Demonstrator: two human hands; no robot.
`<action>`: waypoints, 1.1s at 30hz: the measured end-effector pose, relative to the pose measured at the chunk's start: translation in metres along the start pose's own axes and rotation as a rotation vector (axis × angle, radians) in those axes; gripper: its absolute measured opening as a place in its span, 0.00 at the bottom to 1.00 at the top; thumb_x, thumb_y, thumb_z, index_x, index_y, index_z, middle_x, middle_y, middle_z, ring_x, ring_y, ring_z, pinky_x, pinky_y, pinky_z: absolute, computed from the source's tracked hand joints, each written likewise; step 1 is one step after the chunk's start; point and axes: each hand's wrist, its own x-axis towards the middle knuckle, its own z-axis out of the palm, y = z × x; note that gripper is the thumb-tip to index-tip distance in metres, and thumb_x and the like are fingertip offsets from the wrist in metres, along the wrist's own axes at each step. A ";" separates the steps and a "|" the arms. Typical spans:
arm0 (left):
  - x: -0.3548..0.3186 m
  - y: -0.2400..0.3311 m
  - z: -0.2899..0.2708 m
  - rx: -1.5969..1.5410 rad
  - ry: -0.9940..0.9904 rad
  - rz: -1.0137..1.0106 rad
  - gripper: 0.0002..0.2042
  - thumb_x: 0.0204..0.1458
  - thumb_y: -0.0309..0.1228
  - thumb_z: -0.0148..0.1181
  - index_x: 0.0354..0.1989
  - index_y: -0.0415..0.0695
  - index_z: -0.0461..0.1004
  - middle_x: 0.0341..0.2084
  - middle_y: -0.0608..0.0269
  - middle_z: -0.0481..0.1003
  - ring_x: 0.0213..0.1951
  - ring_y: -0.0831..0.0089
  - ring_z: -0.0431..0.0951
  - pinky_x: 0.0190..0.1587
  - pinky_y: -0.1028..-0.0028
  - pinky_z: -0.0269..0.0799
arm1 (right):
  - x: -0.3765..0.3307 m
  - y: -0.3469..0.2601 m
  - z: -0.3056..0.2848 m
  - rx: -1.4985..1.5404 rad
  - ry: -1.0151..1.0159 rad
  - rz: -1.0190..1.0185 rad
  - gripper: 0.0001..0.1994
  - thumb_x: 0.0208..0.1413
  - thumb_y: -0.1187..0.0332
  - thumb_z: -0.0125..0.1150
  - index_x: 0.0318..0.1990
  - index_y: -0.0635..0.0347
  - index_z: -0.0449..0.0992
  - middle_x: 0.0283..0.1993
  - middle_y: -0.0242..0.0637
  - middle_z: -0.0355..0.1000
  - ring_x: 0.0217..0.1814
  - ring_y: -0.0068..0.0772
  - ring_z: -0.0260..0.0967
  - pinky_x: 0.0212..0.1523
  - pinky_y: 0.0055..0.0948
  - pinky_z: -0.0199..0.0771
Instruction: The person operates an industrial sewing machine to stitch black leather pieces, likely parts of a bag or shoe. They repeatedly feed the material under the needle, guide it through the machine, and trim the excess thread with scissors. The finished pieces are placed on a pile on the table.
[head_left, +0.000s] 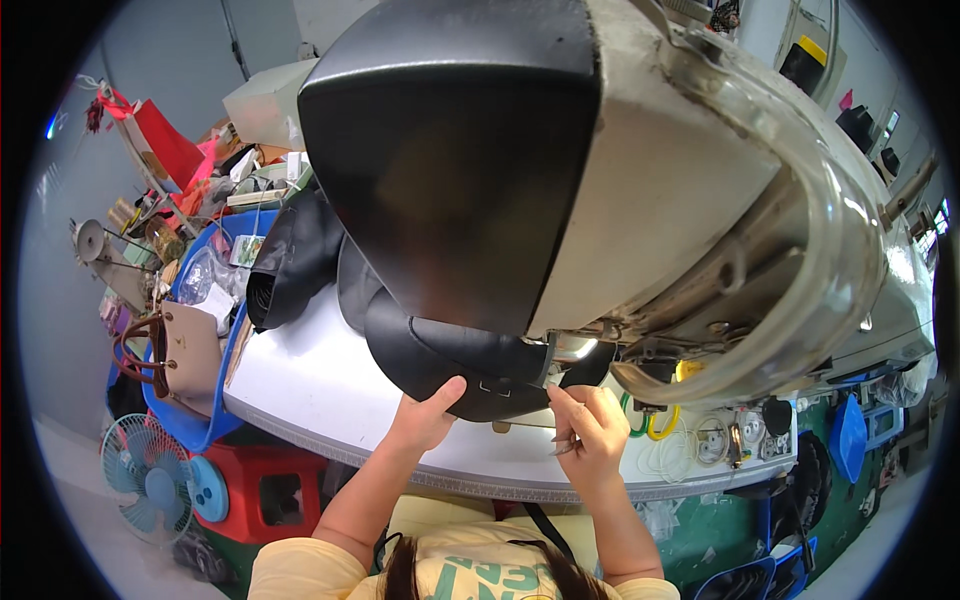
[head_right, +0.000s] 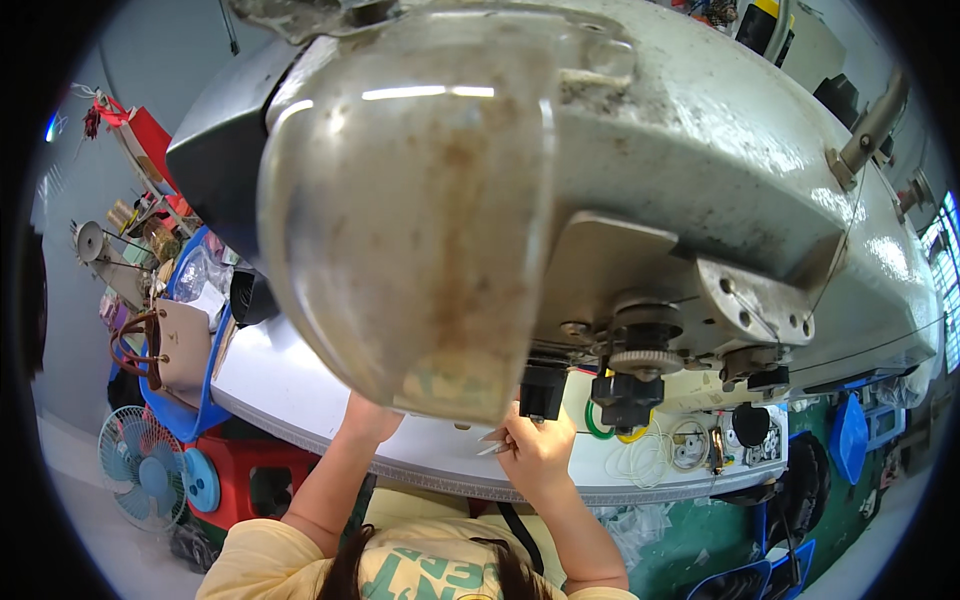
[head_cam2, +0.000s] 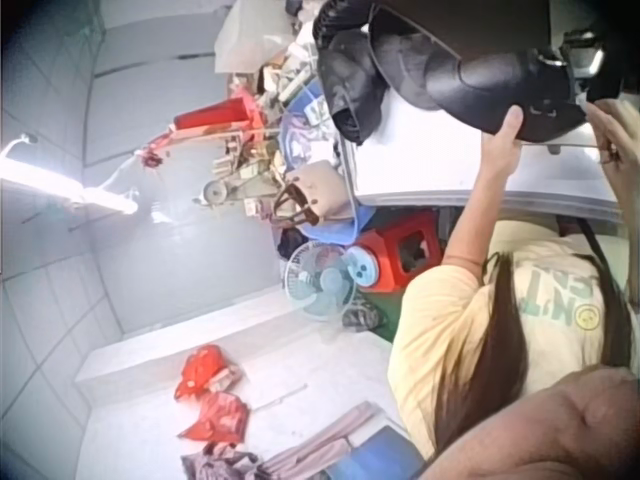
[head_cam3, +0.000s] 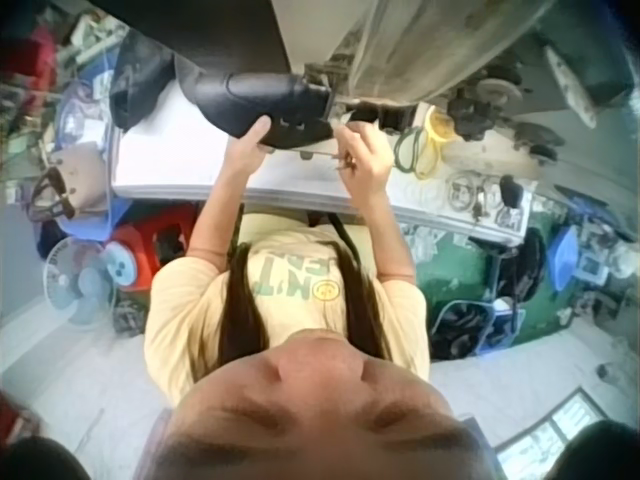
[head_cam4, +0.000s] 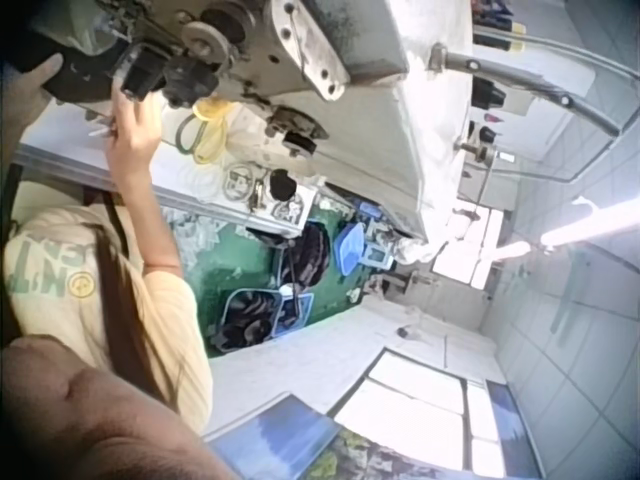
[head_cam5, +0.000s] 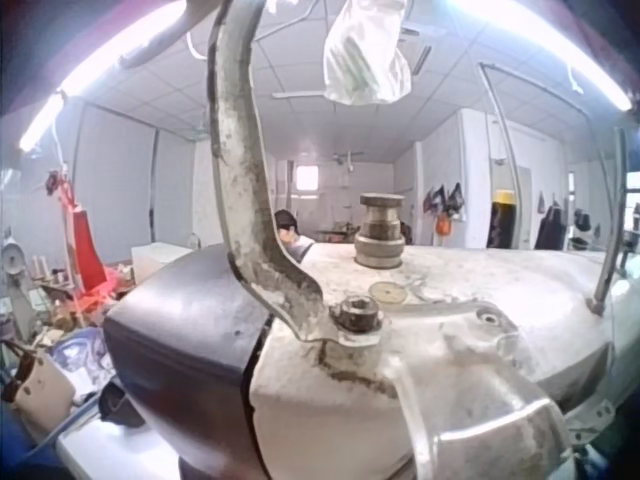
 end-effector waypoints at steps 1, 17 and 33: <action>-0.001 -0.001 0.000 0.009 0.010 0.007 0.19 0.56 0.25 0.56 0.56 0.43 0.63 0.51 0.60 0.69 0.52 0.67 0.70 0.53 0.65 0.70 | 0.000 0.000 -0.001 -0.008 -0.010 0.011 0.17 0.36 0.85 0.62 0.39 0.61 0.78 0.28 0.36 0.71 0.24 0.30 0.63 0.25 0.26 0.62; 0.006 -0.002 0.012 -0.019 0.105 -0.026 0.19 0.56 0.23 0.55 0.56 0.43 0.63 0.51 0.62 0.69 0.54 0.69 0.69 0.56 0.66 0.67 | -0.008 0.006 0.026 -0.017 0.072 -0.100 0.23 0.38 0.68 0.75 0.46 0.60 0.78 0.57 0.49 0.67 0.28 0.27 0.63 0.19 0.20 0.63; 0.004 0.001 0.009 -0.294 0.069 -0.145 0.19 0.60 0.35 0.49 0.58 0.44 0.63 0.55 0.57 0.68 0.55 0.63 0.70 0.58 0.59 0.64 | 0.000 0.001 0.017 -0.129 -0.024 -0.139 0.32 0.24 0.80 0.61 0.49 0.65 0.76 0.59 0.53 0.66 0.25 0.32 0.68 0.23 0.24 0.69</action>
